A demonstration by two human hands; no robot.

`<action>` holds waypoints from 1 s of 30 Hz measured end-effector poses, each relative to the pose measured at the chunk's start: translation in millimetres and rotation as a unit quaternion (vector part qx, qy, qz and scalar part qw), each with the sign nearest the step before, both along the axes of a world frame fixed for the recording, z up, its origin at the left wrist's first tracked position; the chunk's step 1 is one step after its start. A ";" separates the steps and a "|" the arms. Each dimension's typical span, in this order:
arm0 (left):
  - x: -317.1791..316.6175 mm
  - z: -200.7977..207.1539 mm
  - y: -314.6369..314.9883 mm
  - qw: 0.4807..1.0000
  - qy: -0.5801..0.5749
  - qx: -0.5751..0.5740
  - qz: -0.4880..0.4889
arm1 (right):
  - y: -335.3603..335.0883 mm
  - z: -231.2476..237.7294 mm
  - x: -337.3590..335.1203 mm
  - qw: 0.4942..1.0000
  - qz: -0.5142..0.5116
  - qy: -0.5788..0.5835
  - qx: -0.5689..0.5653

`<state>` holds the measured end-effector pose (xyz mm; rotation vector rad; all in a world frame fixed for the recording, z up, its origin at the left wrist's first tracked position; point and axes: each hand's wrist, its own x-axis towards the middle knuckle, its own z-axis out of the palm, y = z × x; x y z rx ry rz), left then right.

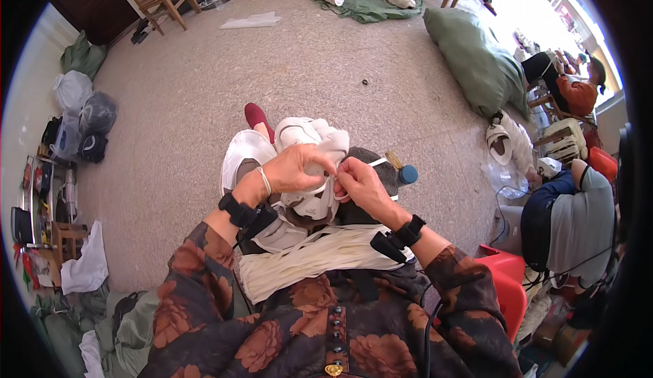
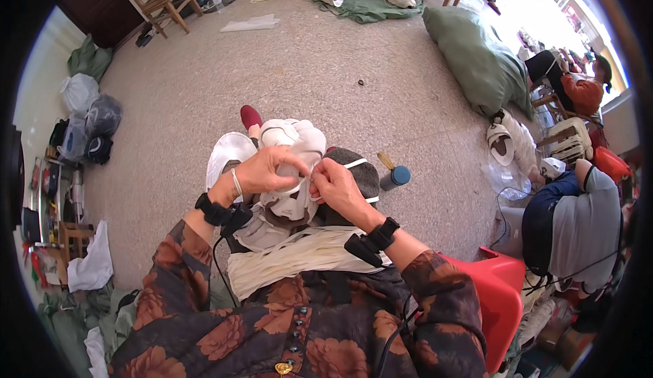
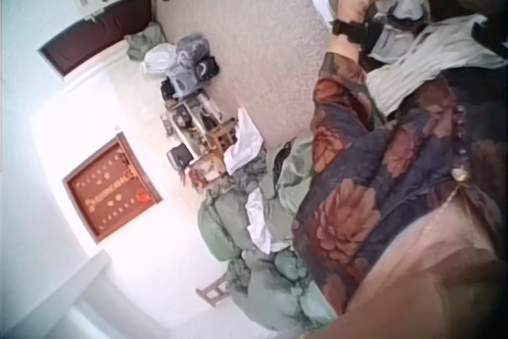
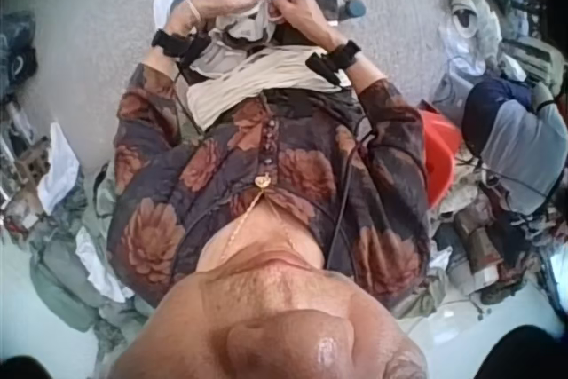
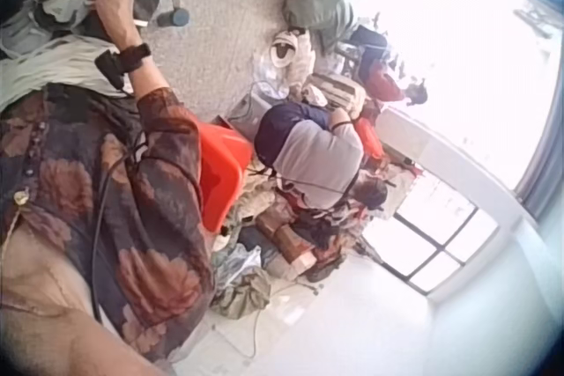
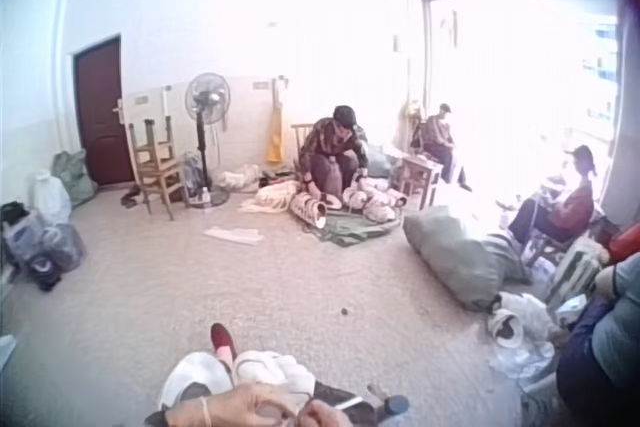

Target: Lace a pair of white sneakers while sitting on the floor.

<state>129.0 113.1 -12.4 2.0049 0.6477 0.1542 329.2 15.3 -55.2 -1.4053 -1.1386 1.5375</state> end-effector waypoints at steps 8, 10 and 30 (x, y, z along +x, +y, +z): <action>-2.5 -26.6 1.8 0.980 -0.109 -0.140 0.087 | -1.7 -1.1 -3.9 0.999 0.017 0.018 0.027; -2.1 -26.4 -0.1 0.985 -0.107 -0.108 0.084 | 0.5 2.4 -5.2 1.000 0.021 -0.005 0.002; 4.4 -25.5 -14.5 0.951 -0.086 -0.214 0.205 | 0.7 5.8 -8.2 1.000 0.019 -0.011 0.002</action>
